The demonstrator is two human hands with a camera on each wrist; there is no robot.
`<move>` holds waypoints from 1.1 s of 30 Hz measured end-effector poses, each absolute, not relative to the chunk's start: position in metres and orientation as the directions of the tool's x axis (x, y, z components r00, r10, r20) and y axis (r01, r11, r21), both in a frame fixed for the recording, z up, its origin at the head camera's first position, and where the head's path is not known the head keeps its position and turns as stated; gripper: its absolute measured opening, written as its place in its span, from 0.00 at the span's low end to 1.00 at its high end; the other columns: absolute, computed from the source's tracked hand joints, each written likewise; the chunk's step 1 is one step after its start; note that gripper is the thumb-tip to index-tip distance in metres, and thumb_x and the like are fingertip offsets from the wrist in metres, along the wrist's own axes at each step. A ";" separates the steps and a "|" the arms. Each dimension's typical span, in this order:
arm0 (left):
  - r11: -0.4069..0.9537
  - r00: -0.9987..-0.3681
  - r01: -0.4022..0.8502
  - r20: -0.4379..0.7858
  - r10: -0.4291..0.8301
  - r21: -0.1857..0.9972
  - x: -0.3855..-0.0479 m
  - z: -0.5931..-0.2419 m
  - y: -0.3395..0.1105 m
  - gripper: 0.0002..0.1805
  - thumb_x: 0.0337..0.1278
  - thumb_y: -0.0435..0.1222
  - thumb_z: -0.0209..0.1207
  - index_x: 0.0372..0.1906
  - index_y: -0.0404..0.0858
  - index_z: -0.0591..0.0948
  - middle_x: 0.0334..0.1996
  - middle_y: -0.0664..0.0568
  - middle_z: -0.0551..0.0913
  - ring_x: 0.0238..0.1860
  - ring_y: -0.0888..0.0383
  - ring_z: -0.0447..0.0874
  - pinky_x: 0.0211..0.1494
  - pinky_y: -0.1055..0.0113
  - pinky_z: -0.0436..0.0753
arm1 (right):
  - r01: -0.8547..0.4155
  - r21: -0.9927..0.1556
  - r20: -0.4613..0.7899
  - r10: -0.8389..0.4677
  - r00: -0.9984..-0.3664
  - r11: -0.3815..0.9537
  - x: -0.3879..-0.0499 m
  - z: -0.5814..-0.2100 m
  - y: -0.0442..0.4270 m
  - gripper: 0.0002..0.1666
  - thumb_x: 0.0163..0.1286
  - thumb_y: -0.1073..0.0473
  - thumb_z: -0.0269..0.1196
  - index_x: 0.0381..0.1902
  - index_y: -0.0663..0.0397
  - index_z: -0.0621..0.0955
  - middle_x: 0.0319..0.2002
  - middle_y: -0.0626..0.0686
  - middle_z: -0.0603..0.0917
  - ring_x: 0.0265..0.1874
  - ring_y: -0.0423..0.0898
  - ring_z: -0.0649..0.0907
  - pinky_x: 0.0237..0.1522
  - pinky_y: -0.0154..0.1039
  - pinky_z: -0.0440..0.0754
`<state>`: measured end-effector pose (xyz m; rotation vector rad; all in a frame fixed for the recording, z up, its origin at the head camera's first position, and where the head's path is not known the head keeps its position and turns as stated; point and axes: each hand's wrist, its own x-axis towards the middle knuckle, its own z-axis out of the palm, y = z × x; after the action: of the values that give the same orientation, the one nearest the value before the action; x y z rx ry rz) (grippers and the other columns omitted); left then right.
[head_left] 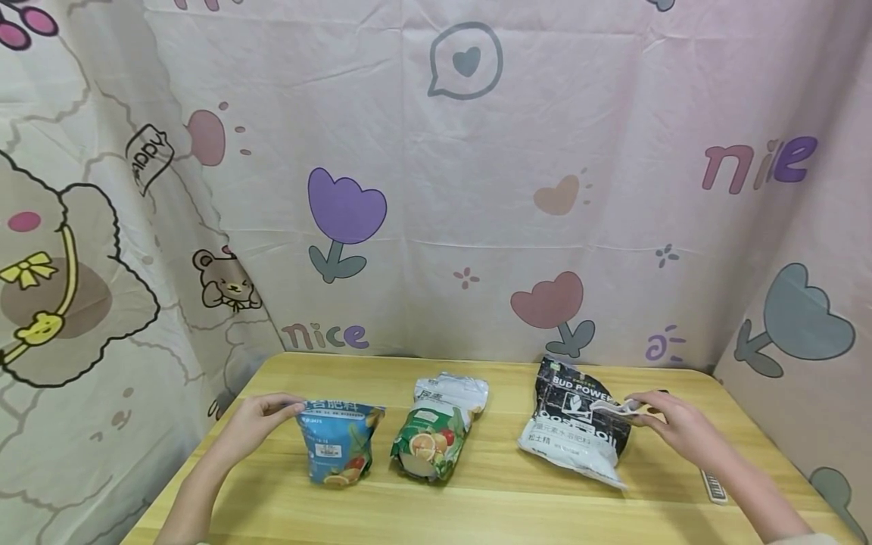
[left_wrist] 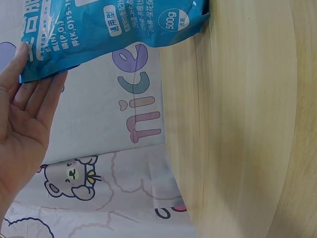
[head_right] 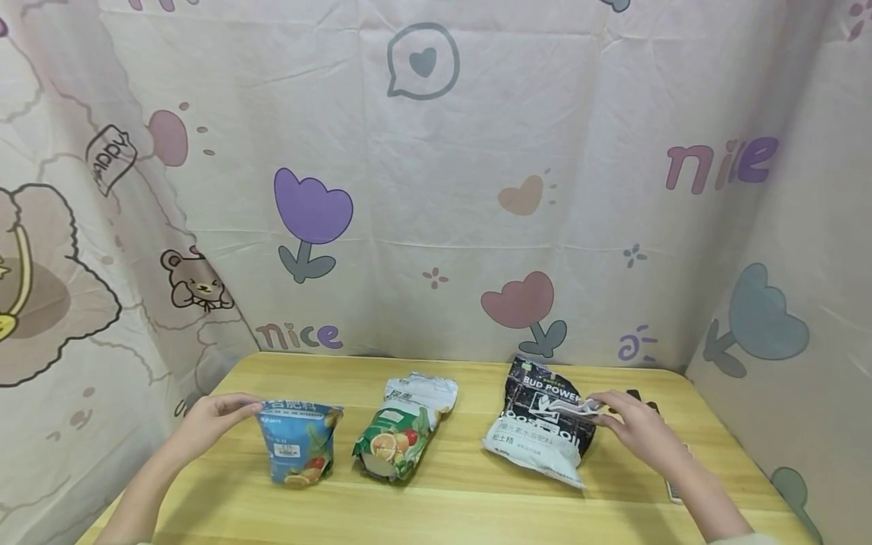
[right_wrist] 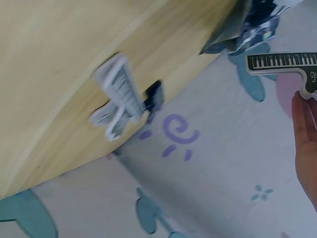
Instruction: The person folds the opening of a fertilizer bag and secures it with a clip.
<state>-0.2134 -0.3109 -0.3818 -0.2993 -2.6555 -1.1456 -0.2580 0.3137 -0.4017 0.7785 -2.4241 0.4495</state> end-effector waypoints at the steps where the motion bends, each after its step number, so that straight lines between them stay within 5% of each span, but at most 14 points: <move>1: 0.675 -0.952 0.275 0.292 0.091 0.685 -0.214 -0.382 -0.311 0.14 0.61 0.42 0.56 0.42 0.35 0.83 0.39 0.47 0.83 0.42 0.49 0.80 0.43 0.56 0.79 | -0.618 -0.147 0.594 -0.431 -0.679 0.772 -0.258 -0.401 0.310 0.21 0.45 0.69 0.71 0.41 0.60 0.81 0.33 0.49 0.82 0.28 0.44 0.80 0.28 0.43 0.80; 9: 0.686 -0.953 0.266 0.292 0.082 0.677 -0.215 -0.384 -0.310 0.14 0.60 0.42 0.57 0.42 0.36 0.83 0.38 0.48 0.83 0.41 0.51 0.81 0.42 0.57 0.79 | -0.593 -0.325 0.568 -0.349 -0.745 0.737 -0.258 -0.394 0.280 0.19 0.55 0.65 0.67 0.45 0.64 0.79 0.40 0.60 0.82 0.37 0.58 0.81 0.37 0.54 0.78; 20: 0.676 -0.950 0.280 0.300 0.090 0.682 -0.214 -0.384 -0.308 0.14 0.60 0.41 0.57 0.42 0.35 0.83 0.39 0.47 0.83 0.41 0.51 0.81 0.41 0.59 0.79 | -0.486 -0.613 0.473 -0.204 -0.857 0.623 -0.256 -0.384 0.235 0.20 0.59 0.61 0.66 0.48 0.65 0.78 0.40 0.60 0.82 0.37 0.53 0.82 0.37 0.34 0.80; 33: 0.662 -0.955 0.267 0.283 0.086 0.700 -0.214 -0.383 -0.311 0.15 0.61 0.43 0.56 0.42 0.35 0.83 0.38 0.49 0.83 0.41 0.53 0.80 0.42 0.61 0.79 | -0.443 -0.806 0.395 -0.201 -0.897 0.392 -0.257 -0.367 0.179 0.24 0.60 0.59 0.65 0.52 0.66 0.76 0.41 0.58 0.82 0.39 0.43 0.81 0.41 0.31 0.78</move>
<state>-0.2137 -0.3111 -0.3827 -0.2856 -2.6535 -1.1712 -0.2569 0.1787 -0.3670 0.5704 -2.4178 1.5094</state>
